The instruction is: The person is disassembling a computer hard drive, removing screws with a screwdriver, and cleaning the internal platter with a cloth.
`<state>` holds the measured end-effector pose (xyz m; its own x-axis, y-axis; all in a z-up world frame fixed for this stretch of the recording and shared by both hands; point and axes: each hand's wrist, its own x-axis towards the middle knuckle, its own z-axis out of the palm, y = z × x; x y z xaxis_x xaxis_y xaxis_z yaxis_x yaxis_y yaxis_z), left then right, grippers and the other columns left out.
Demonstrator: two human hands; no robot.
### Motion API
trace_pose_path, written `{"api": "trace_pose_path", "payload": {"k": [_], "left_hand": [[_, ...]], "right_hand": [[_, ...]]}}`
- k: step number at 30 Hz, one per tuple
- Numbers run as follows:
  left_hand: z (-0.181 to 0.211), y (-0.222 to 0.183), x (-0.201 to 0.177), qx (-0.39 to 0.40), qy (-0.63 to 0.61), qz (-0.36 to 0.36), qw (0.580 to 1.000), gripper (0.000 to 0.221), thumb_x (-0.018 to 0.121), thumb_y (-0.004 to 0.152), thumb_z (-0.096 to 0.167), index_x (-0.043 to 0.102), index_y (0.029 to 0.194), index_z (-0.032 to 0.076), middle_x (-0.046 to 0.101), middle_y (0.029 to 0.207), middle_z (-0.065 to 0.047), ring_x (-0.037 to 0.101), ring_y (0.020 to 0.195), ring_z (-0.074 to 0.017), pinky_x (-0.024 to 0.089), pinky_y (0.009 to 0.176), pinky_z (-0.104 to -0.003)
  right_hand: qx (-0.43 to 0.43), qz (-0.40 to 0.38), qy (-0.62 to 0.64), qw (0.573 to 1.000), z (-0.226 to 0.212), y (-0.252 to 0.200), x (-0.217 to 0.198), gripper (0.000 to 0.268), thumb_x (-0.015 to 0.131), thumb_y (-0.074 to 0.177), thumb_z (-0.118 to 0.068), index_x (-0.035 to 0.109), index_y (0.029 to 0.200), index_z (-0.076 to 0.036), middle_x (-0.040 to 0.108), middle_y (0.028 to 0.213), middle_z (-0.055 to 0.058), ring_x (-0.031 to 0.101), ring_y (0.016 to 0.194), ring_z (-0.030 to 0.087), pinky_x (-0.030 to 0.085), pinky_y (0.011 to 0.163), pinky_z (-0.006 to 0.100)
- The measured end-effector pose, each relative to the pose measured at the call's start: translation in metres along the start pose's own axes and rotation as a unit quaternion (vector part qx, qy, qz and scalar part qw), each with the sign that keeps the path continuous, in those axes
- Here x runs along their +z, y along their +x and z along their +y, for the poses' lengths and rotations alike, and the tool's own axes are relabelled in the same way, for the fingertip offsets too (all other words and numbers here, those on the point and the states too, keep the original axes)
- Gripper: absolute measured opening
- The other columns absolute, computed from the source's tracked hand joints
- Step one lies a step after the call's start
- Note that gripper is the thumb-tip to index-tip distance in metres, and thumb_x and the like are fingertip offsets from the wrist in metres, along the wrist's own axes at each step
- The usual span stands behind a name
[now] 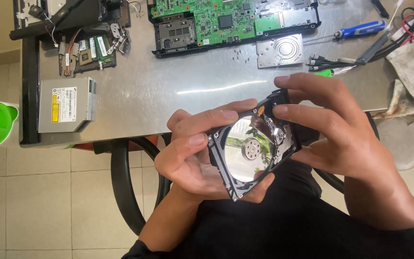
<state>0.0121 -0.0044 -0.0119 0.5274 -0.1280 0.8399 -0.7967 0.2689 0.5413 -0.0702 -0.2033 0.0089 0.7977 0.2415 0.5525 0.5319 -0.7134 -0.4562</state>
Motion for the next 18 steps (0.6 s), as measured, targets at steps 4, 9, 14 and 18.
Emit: {"api": "trace_pose_path", "payload": {"k": [4, 9, 14, 18], "left_hand": [[-0.004, 0.0, 0.0, 0.019, -0.002, 0.011, 1.0, 0.08, 0.087, 0.076, 0.033, 0.034, 0.134, 0.019, 0.064, 0.12, -0.012, 0.081, 0.099, -0.0371, 0.038, 0.109, -0.036], [-0.001, -0.001, 0.004, 0.013, -0.003, 0.018, 1.0, 0.078, 0.086, 0.078, 0.032, 0.033, 0.134, 0.019, 0.064, 0.121, -0.012, 0.081, 0.1, -0.0379, 0.036, 0.109, -0.038], [-0.002, -0.004, 0.005, 0.005, -0.013, 0.02, 1.0, 0.078, 0.087, 0.077, 0.029, 0.034, 0.134, 0.02, 0.062, 0.122, -0.013, 0.081, 0.099, -0.0397, 0.034, 0.115, -0.036], [-0.01, -0.006, -0.004, -0.001, 0.004, -0.025, 1.0, 0.082, 0.089, 0.079, 0.029, 0.031, 0.138, 0.022, 0.061, 0.128, -0.012, 0.081, 0.107, -0.0387, 0.033, 0.116, -0.038]], "right_hand": [[-0.007, -0.029, 0.014, 0.999, 0.003, -0.001, -0.003, 0.055, 0.059, 0.098, -0.041, 0.054, 0.139, -0.004, 0.043, 0.152, 0.031, 0.053, 0.142, 0.044, 0.059, 0.112, 0.052], [0.001, -0.04, 0.016, 0.999, 0.004, -0.004, -0.001, 0.057, 0.058, 0.099, -0.043, 0.054, 0.141, -0.006, 0.038, 0.152, 0.028, 0.049, 0.145, 0.044, 0.059, 0.113, 0.056], [0.007, -0.048, -0.002, 0.999, 0.003, -0.004, 0.0, 0.058, 0.056, 0.099, -0.045, 0.053, 0.143, -0.008, 0.04, 0.152, 0.029, 0.049, 0.14, 0.043, 0.057, 0.111, 0.056], [0.011, -0.041, 0.007, 0.999, 0.008, 0.0, 0.005, 0.052, 0.07, 0.098, -0.031, 0.055, 0.141, -0.006, 0.038, 0.154, 0.028, 0.053, 0.139, 0.044, 0.056, 0.115, 0.057]]}}
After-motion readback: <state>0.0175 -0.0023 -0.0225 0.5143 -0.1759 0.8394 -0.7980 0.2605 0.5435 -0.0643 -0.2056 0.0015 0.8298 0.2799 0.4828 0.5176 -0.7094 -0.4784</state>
